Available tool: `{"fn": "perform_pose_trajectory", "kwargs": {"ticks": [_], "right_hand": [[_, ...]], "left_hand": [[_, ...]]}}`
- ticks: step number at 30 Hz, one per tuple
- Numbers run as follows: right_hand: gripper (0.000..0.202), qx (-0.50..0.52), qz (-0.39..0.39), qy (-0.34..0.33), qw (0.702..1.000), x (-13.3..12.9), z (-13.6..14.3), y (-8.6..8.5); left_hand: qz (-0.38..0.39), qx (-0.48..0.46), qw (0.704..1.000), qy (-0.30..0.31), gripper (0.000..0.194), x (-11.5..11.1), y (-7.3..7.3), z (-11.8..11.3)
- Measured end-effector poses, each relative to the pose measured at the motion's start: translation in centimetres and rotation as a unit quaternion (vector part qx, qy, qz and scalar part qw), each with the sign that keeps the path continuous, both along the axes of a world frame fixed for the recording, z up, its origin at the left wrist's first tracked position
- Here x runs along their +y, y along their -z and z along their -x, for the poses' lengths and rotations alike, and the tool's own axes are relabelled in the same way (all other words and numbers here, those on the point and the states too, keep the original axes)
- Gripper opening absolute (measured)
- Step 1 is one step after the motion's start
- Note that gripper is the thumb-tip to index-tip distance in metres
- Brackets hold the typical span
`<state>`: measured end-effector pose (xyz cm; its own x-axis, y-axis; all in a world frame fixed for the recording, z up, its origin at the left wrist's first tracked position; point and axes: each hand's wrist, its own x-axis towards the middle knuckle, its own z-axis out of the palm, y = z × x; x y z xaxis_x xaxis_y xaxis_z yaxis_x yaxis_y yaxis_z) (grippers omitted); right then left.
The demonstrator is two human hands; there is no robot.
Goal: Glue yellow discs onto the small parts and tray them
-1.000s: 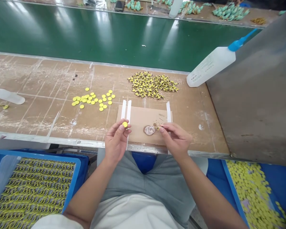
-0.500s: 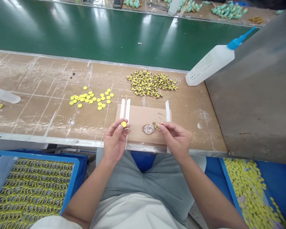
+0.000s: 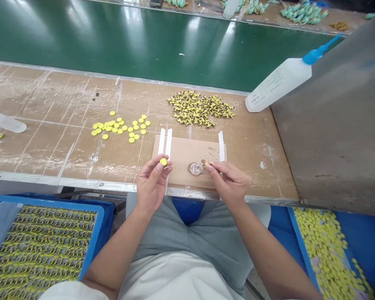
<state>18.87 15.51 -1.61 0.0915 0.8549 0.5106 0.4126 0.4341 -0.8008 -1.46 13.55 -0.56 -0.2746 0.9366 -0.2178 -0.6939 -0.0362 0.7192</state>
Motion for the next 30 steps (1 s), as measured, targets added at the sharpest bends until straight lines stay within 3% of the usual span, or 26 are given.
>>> {"fn": "perform_pose_trajectory", "kwargs": {"ticks": [11,18,30], "right_hand": [[0.002,-0.005,-0.005,-0.016,1.0,0.05,0.18,-0.25],[0.01,0.014,0.01,0.044,0.999,-0.28,-0.33,0.08],[0.003,-0.061,-0.061,-0.011,0.996,0.3,-0.28,-0.68]], "left_hand": [[0.003,0.0,1.0,0.001,0.025,-0.12,0.29,0.07],[0.003,-0.003,1.0,0.005,0.023,-0.26,0.21,0.08],[-0.005,-0.013,1.0,0.011,0.022,-0.19,0.03,0.13]]}}
